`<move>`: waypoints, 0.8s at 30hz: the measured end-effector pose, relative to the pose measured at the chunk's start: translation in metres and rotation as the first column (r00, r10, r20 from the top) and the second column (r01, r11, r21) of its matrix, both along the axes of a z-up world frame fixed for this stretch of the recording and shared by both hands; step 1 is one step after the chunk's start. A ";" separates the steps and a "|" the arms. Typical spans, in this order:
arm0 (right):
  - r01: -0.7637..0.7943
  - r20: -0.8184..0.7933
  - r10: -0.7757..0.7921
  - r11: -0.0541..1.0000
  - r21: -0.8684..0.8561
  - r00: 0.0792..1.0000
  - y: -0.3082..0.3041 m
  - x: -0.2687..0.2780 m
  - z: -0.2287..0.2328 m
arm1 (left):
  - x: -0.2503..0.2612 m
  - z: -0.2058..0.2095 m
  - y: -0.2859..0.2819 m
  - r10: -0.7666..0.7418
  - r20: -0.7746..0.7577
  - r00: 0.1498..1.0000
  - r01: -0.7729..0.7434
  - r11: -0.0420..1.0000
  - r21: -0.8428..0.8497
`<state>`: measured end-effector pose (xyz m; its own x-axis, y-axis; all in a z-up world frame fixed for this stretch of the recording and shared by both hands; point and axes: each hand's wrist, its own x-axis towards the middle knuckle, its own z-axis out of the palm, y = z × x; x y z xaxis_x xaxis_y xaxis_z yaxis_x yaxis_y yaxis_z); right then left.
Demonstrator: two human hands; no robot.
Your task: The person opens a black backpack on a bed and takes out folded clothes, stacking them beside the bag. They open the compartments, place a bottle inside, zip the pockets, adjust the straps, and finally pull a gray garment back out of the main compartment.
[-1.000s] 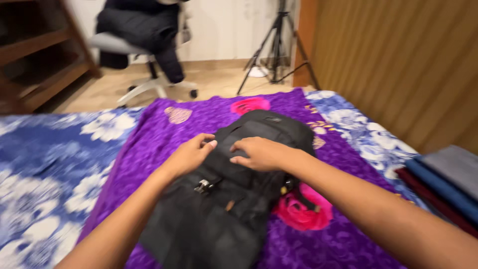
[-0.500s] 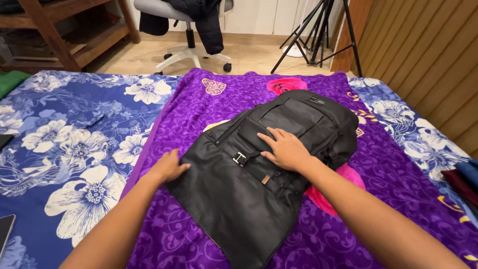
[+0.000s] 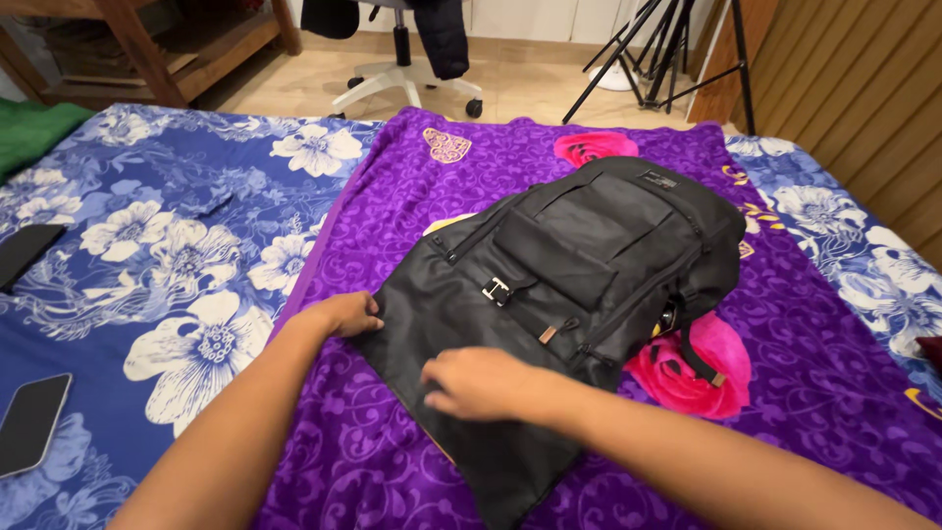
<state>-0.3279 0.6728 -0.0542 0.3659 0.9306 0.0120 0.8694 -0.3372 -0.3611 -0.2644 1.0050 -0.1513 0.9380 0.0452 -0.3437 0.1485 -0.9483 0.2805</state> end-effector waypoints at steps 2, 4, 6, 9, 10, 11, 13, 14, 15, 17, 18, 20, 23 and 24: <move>-0.025 0.063 0.028 0.999 -0.048 0.998 0.013 -0.015 -0.013 | -0.014 0.007 -0.012 0.034 0.057 0.998 -0.034 0.999 -0.010; 0.109 0.147 -0.098 0.992 -0.066 0.984 0.023 -0.016 -0.022 | -0.030 0.009 -0.022 0.129 0.112 0.985 -0.135 0.990 0.046; 0.202 0.185 -0.174 0.969 -0.142 0.967 0.033 -0.013 -0.033 | -0.037 0.007 -0.027 0.206 0.139 0.969 -0.215 0.975 0.055; 0.233 0.194 -0.182 0.930 -0.286 0.964 0.045 -0.005 -0.064 | -0.040 -0.002 -0.020 0.244 0.154 0.958 -0.249 0.968 0.017; 0.218 0.213 -0.160 0.934 -0.284 0.964 0.046 -0.006 -0.079 | -0.038 -0.005 -0.015 0.218 0.179 0.959 -0.225 0.974 0.015; 0.202 0.231 -0.138 0.938 -0.281 0.963 0.047 -0.007 -0.095 | -0.038 -0.009 -0.011 0.193 0.205 0.959 -0.200 0.980 0.013; 0.188 0.259 -0.138 0.966 -0.180 0.956 0.047 0.000 -0.121 | -0.032 -0.008 -0.001 0.215 0.141 0.966 -0.208 0.976 -0.060; 0.179 0.273 -0.138 0.975 -0.131 0.952 0.046 0.008 -0.128 | -0.029 -0.005 0.001 0.224 0.109 0.969 -0.213 0.972 -0.100; 0.165 0.201 -0.134 0.975 -0.148 0.970 0.045 0.020 -0.130 | -0.029 0.000 0.002 0.250 0.128 0.960 -0.225 0.958 -0.179; 0.136 0.056 -0.128 0.975 -0.174 0.990 0.043 0.042 -0.119 | -0.031 0.021 -0.001 0.302 0.162 0.939 -0.237 0.913 -0.331; 0.189 -0.191 -0.219 0.968 -0.166 0.957 0.039 0.050 -0.108 | -0.034 0.035 -0.004 0.360 0.136 0.923 -0.252 0.832 -0.493; 0.288 -0.631 -0.343 0.938 -0.192 0.696 0.022 0.061 -0.073 | -0.047 0.065 -0.016 0.456 0.053 0.888 -0.257 0.589 -0.766; 0.337 -0.836 -0.246 0.938 -0.078 0.491 0.008 0.059 -0.015 | -0.075 0.107 -0.046 0.455 -0.226 0.861 -0.248 -0.012 -0.969; 0.363 -0.905 -0.191 0.931 -0.044 0.380 0.004 0.057 0.003 | -0.083 0.118 -0.058 0.410 -0.235 0.881 -0.281 0.055 -0.958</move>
<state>-0.2704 0.6771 -0.0511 0.4874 0.7924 -0.3668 -0.0994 -0.3670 -0.9249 -0.3470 0.9465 -0.0335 0.9444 0.0742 -0.3204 0.2912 0.2638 0.9196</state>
